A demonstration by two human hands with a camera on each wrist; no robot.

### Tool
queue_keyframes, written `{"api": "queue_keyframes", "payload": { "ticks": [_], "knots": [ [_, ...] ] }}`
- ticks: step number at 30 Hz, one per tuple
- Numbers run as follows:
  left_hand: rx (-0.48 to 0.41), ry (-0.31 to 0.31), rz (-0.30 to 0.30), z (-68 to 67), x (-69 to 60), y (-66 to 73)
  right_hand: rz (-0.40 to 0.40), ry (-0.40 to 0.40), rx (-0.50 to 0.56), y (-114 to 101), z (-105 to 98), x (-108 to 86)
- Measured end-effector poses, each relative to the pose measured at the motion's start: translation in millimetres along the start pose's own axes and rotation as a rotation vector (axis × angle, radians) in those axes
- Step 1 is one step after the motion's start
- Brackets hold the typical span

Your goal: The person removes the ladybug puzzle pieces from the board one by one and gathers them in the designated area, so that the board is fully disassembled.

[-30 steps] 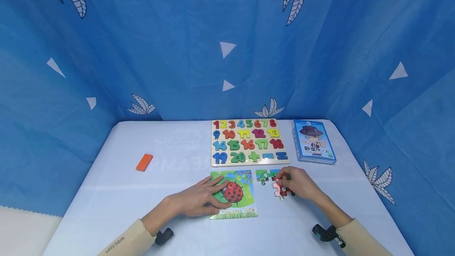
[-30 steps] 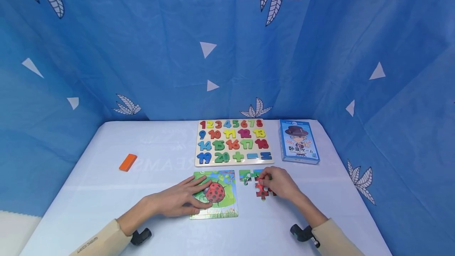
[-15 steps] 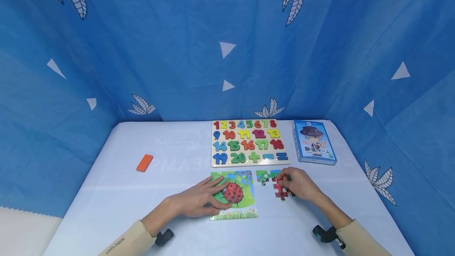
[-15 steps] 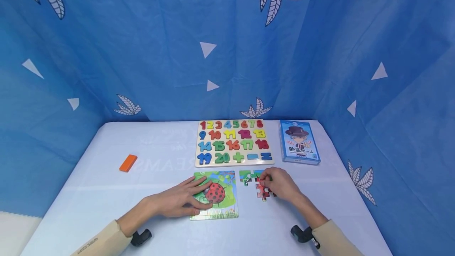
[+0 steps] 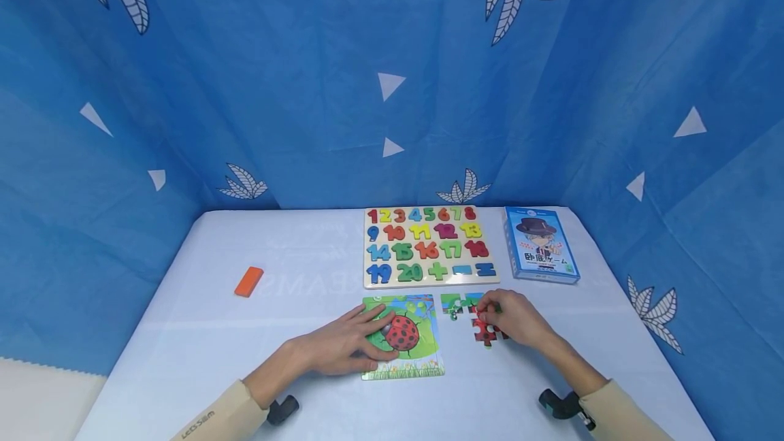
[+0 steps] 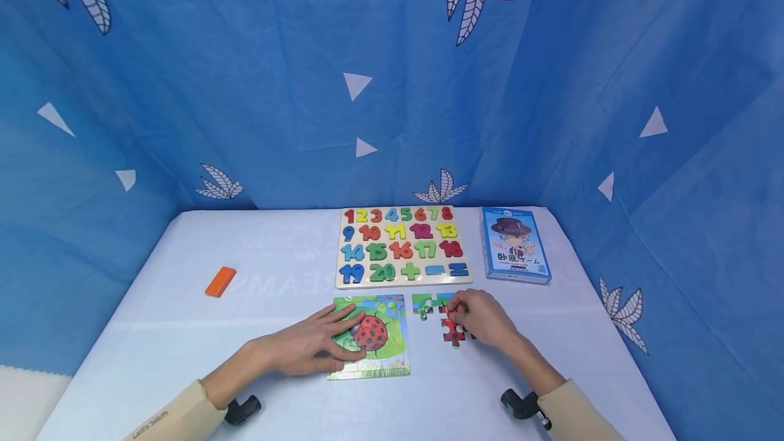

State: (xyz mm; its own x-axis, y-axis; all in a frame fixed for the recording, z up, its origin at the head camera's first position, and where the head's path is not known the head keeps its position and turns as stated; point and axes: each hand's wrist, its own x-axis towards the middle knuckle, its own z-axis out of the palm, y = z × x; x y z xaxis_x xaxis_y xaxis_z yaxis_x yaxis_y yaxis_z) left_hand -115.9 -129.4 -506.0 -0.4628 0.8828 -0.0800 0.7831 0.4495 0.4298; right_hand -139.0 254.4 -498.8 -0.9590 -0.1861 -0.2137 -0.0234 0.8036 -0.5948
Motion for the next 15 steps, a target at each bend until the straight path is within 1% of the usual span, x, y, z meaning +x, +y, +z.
{"api": "queue_keyframes", "payload": {
  "ticks": [15],
  "knots": [
    [0.002, 0.001, -0.004, -1.0, -0.6, 0.6, -0.011, 0.005, -0.006, -1.5, -0.2, -0.9]
  ]
}}
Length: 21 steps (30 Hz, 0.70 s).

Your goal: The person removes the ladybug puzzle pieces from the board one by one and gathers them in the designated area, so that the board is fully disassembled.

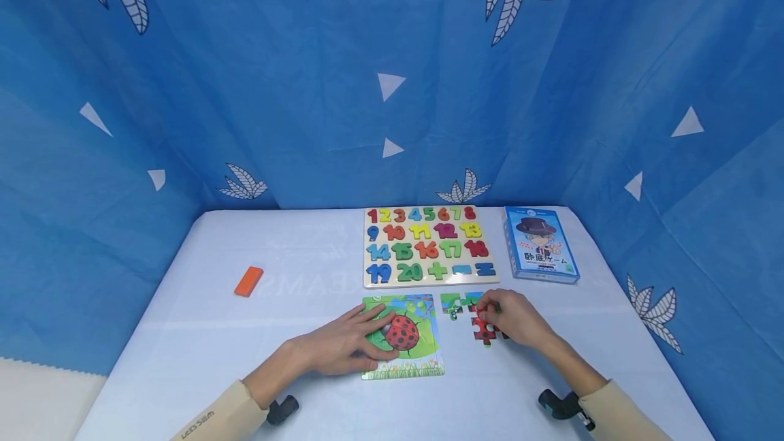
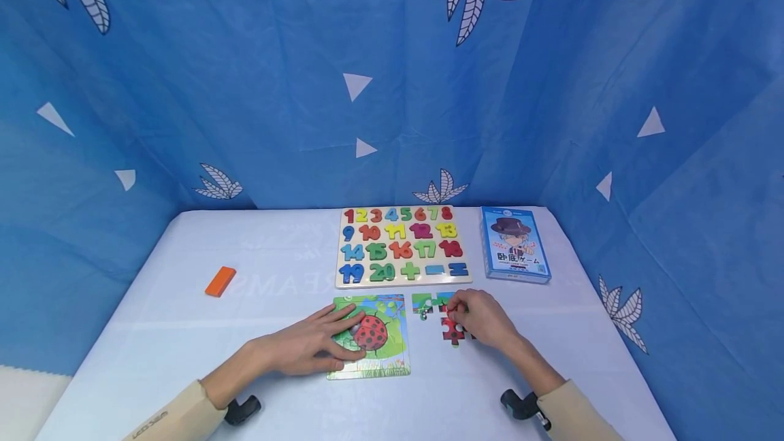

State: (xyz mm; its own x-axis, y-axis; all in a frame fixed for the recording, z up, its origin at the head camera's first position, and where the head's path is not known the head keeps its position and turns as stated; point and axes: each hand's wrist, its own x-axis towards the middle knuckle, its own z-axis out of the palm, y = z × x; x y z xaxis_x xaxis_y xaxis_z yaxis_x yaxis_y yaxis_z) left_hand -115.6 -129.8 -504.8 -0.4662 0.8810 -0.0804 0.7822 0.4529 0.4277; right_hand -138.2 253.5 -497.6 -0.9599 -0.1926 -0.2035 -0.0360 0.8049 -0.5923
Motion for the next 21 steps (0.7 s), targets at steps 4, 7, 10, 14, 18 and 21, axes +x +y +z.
{"api": "queue_keyframes", "payload": {
  "ticks": [4, 7, 10, 14, 18, 21],
  "knots": [
    [0.001, -0.001, -0.001, 0.4, -0.1, -0.3, -0.01, 0.004, -0.01, 0.1, -0.1, 0.1],
    [0.004, 0.0, -0.003, 0.6, 0.1, -0.5, -0.018, 0.009, -0.017, 0.7, 0.0, 0.0],
    [0.002, 0.002, -0.006, 0.8, 0.4, -0.5, -0.02, 0.007, -0.014, 1.4, 0.2, -0.1],
    [-0.003, 0.003, -0.008, 0.8, 0.2, -0.5, -0.015, 0.003, -0.002, 1.4, 0.4, -0.5],
    [-0.007, 0.006, -0.007, 0.2, -0.2, -0.4, -0.015, 0.003, -0.001, 1.4, 0.3, -0.7],
    [-0.013, 0.008, -0.006, 0.0, -0.3, -0.6, -0.016, 0.001, -0.003, 1.3, -0.1, -0.5]
  ]
}}
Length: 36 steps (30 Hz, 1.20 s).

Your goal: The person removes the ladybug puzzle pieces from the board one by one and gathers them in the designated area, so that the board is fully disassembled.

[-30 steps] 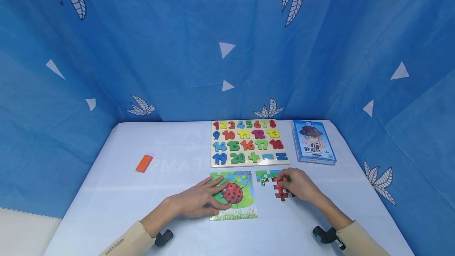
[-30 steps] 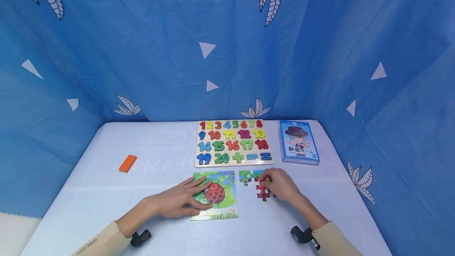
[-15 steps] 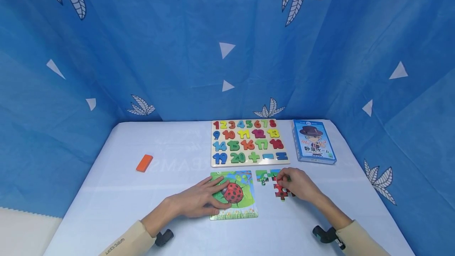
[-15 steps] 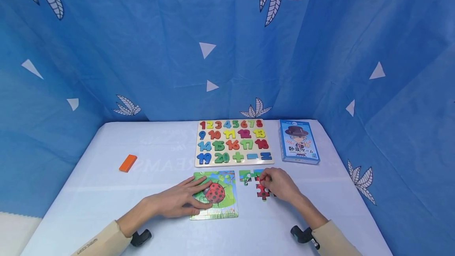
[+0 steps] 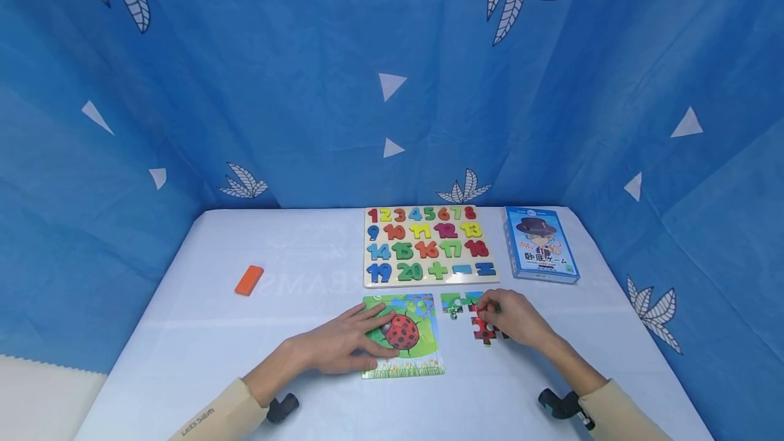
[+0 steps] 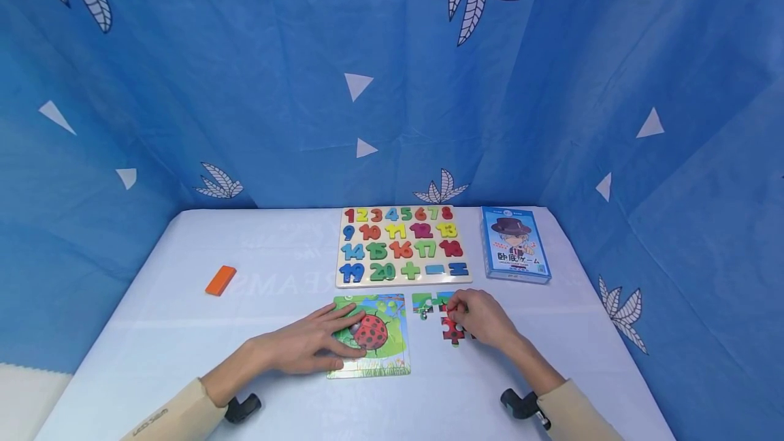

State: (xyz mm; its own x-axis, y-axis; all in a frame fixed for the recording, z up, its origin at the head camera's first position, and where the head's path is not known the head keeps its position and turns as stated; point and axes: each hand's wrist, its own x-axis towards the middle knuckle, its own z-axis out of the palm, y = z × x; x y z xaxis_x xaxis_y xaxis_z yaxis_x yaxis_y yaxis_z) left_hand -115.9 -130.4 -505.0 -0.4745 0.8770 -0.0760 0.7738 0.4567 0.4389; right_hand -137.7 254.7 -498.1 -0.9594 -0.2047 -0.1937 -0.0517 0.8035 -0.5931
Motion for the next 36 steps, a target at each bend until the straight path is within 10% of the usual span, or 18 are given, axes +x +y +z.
{"api": "queue_keyframes", "payload": {
  "ticks": [36],
  "knots": [
    [0.067, 0.068, 0.019, 3.7, 2.1, -2.5, -0.108, 0.022, 0.095, -26.1, 18.7, 6.8]
  ]
}}
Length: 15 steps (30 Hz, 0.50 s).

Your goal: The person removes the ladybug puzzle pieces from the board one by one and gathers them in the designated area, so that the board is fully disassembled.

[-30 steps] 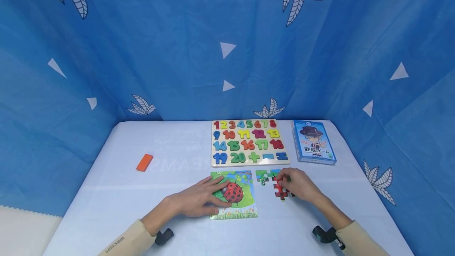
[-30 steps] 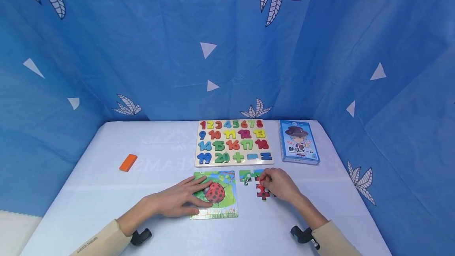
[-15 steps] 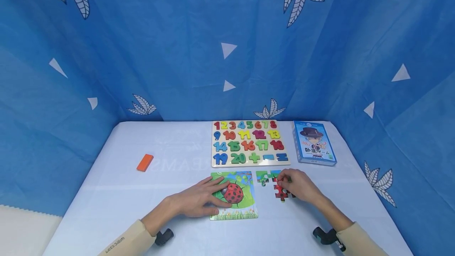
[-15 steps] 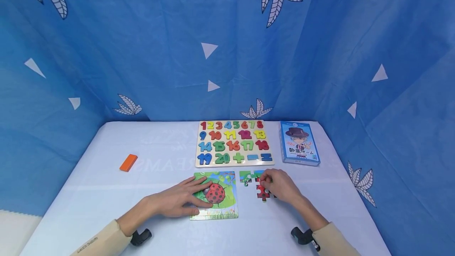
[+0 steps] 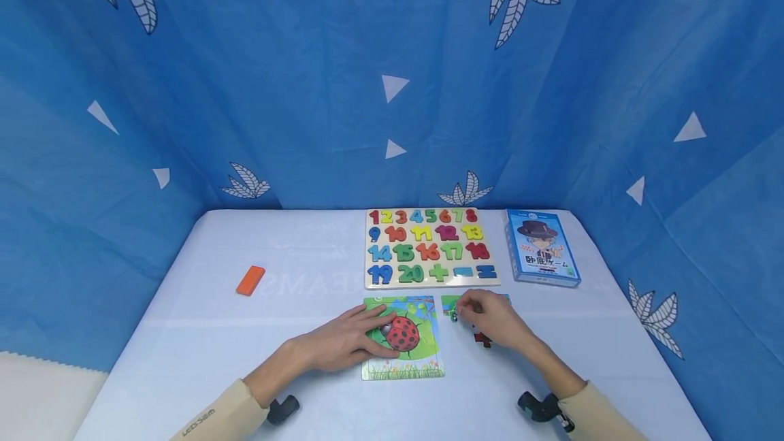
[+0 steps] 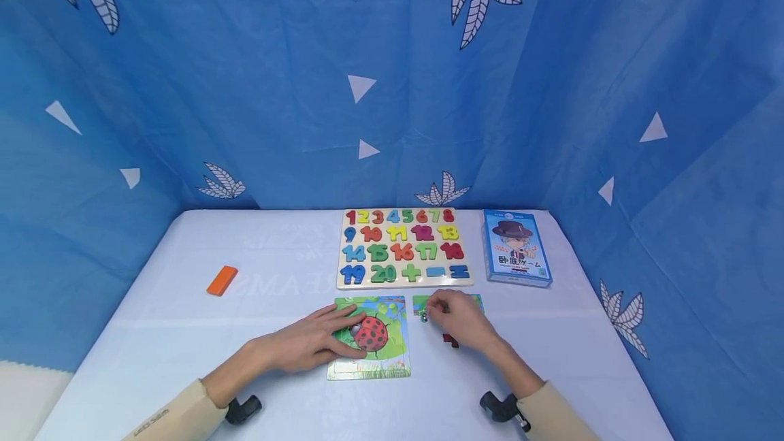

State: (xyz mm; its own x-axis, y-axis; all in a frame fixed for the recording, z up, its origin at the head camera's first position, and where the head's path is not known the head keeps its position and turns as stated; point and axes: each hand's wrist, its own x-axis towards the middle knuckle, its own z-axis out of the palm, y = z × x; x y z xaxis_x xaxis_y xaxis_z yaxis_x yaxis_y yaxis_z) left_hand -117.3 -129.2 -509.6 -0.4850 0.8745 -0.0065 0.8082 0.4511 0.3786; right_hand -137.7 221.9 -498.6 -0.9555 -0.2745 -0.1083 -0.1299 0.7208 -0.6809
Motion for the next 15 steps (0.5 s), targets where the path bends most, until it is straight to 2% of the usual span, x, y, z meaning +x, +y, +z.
{"api": "queue_keyframes", "payload": {
  "ticks": [4, 7, 15],
  "knots": [
    [-0.013, 0.017, -0.03, -1.1, 1.1, -0.2, -0.061, -0.009, -0.018, -12.6, 13.9, 4.1],
    [-0.031, 0.032, -0.077, -2.5, 1.7, -0.3, -0.124, -0.024, -0.054, -23.6, 25.2, 5.1],
    [0.012, 0.085, -0.215, -2.9, 0.0, -0.7, -0.235, -0.198, -0.135, -53.2, 48.8, 3.1]
  ]
}}
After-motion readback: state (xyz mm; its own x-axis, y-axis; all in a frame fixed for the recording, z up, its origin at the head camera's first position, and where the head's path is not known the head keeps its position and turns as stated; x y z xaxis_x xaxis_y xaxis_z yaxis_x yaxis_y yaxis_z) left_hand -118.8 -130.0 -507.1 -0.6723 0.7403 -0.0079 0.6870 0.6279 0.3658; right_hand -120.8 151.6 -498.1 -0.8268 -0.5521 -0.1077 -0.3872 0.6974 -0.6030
